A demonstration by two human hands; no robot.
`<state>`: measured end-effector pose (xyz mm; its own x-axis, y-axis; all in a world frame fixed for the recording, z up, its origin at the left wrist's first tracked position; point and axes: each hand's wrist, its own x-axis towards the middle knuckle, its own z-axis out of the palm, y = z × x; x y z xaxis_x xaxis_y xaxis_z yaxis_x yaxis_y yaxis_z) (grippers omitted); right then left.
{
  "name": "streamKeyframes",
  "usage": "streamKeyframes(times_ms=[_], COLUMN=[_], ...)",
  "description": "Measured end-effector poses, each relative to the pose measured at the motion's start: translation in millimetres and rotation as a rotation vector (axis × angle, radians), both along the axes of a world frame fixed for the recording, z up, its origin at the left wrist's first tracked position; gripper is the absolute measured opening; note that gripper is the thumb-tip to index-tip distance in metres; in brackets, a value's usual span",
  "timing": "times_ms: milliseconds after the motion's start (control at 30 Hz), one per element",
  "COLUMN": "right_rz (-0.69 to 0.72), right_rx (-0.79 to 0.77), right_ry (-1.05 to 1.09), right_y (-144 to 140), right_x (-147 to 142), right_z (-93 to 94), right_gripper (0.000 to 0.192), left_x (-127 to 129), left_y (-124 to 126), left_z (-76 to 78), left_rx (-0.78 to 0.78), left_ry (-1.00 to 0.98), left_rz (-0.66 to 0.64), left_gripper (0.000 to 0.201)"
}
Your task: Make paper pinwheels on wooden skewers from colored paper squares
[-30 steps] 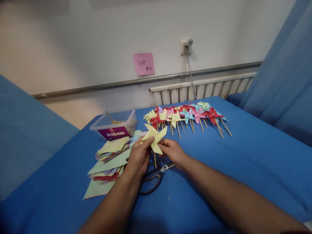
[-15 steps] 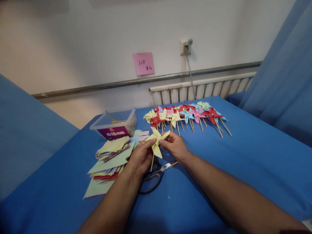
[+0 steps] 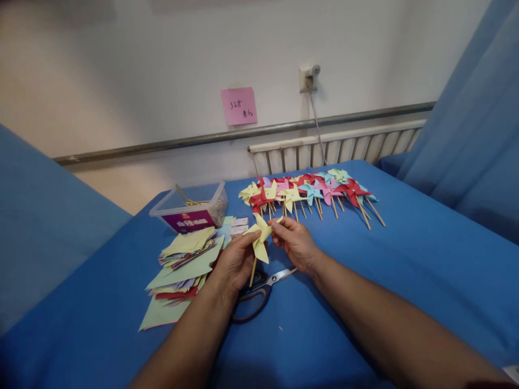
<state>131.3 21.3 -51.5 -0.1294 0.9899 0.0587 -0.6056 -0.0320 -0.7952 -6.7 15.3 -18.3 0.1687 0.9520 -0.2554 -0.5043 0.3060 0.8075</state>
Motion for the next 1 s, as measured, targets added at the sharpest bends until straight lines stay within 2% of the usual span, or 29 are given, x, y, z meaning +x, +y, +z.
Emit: streamKeyframes(times_ms=[267, 500, 767, 867, 1000], right_rz=[-0.022, -0.034, 0.012, -0.02, -0.108], right_rx=[-0.052, -0.11, -0.049, -0.047, -0.078], right_ry=[0.017, 0.11, 0.075, 0.052, 0.013], right_y=[1.1, 3.6, 2.0, 3.4, 6.6], right_x=[-1.5, 4.6, 5.3, 4.1, 5.7], right_z=[-1.7, 3.0, 2.9, -0.2, -1.4], right_gripper=[0.028, 0.032, 0.028, 0.028, 0.03], left_x=[0.5, -0.2, 1.7, 2.4, 1.4], left_y=[0.0, 0.1, -1.8, -2.4, -0.9], left_z=[-4.3, -0.9, 1.7, 1.1, -1.8], left_rx=[0.004, -0.005, -0.052, -0.024, 0.013], left_ry=[0.003, -0.018, 0.003, 0.007, 0.03], left_rz=[0.009, 0.009, -0.008, -0.023, 0.008], left_gripper=[0.03, 0.024, 0.018, 0.017, 0.028])
